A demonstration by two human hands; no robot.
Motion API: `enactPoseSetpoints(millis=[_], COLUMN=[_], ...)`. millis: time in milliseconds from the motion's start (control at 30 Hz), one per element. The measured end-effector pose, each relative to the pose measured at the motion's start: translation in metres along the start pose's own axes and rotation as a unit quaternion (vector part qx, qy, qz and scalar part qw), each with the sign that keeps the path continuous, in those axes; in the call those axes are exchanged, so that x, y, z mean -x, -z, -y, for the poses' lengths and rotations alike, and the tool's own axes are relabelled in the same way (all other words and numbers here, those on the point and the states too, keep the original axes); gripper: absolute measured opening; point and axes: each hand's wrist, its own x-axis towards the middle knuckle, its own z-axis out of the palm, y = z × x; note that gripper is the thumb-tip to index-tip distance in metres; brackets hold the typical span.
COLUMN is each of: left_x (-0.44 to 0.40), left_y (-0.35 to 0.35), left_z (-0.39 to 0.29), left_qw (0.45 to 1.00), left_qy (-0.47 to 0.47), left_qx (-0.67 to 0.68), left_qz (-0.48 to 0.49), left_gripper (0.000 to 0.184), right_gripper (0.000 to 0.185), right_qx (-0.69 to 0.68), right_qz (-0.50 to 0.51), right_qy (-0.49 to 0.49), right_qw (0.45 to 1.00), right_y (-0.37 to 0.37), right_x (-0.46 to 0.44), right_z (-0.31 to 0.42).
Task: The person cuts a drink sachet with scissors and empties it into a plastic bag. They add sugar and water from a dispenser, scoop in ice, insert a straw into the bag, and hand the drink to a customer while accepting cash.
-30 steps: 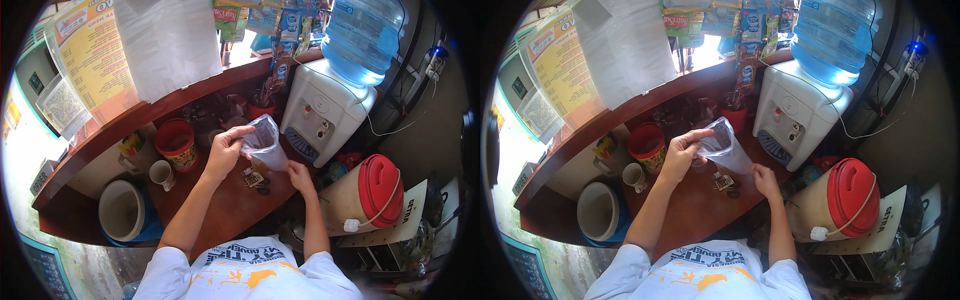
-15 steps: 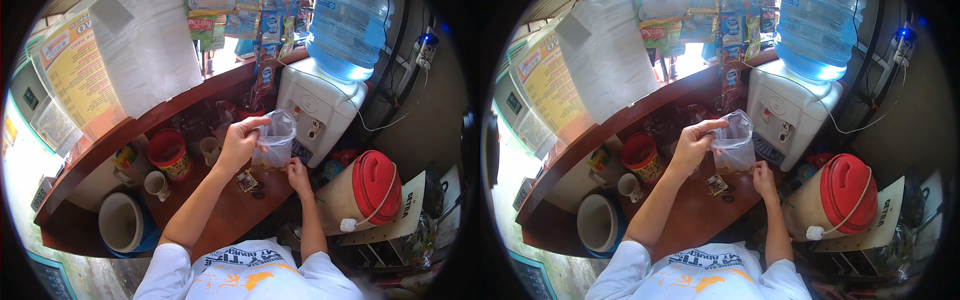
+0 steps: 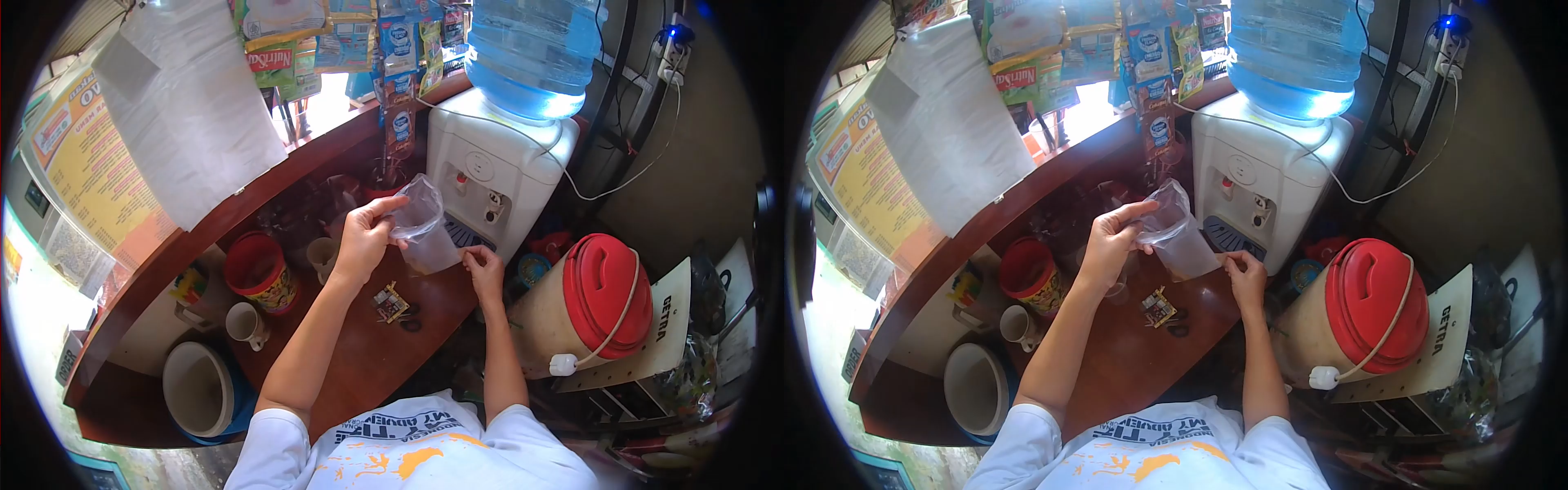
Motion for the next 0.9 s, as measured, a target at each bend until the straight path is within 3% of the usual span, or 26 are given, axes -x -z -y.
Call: enactPoseSetpoints(millis=[100, 200, 300, 400, 500, 600, 700, 800, 900], left_x=[-0.003, -0.012, -0.015, -0.023, -0.031, -0.037, -0.046, -0.050, -0.056], left_y=[0.001, -0.001, -0.005, -0.009, -0.021, -0.028, -0.032, -0.027, -0.027], left_z=[0.006, 0.012, 0.013, 0.017, 0.015, 0.013, 0.011, 0.015, 0.020], left_qw=[1.000, 1.000, 1.000, 1.000, 0.999, 0.999, 0.999, 0.999, 0.999], left_qy=[0.010, 0.010, 0.012, 0.009, 0.002, -0.003, -0.008, -0.003, 0.001], left_qx=[-0.005, 0.005, 0.004, 0.006, -0.005, -0.002, -0.001, -0.006, 0.004], left_qz=[0.005, 0.010, 0.016, 0.029, 0.038, 0.041, 0.047, 0.040, 0.032], left_gripper=[0.033, 0.033, 0.033, 0.033, 0.032, 0.032, 0.032, 0.032, 0.032], right_gripper=[0.013, 0.013, 0.013, 0.012, 0.014, 0.015, 0.015, 0.017, 0.018], right_qx=[-0.013, 0.028, 0.003, 0.065, -0.071, 0.038, -0.023, -0.048, 0.009], right_qz=[0.057, -0.050, 0.039, -0.012, 0.057, 0.035, -0.022, 0.041, -0.087], right_qy=[-0.020, 0.017, -0.033, -0.011, -0.074, -0.052, -0.035, -0.034, -0.055], right_qw=[0.998, 0.998, 0.999, 0.998, 0.993, 0.997, 0.999, 0.997, 0.995], right_y=[-0.003, 0.001, 0.000, 0.005, 0.004, 0.003, 0.003, 0.001, 0.009], right_x=[-0.003, -0.011, -0.012, -0.015, -0.017, -0.016, -0.022, -0.025, -0.031], right_z=[-0.010, -0.010, -0.011, -0.023, -0.043, -0.040, -0.053, -0.060, -0.046])
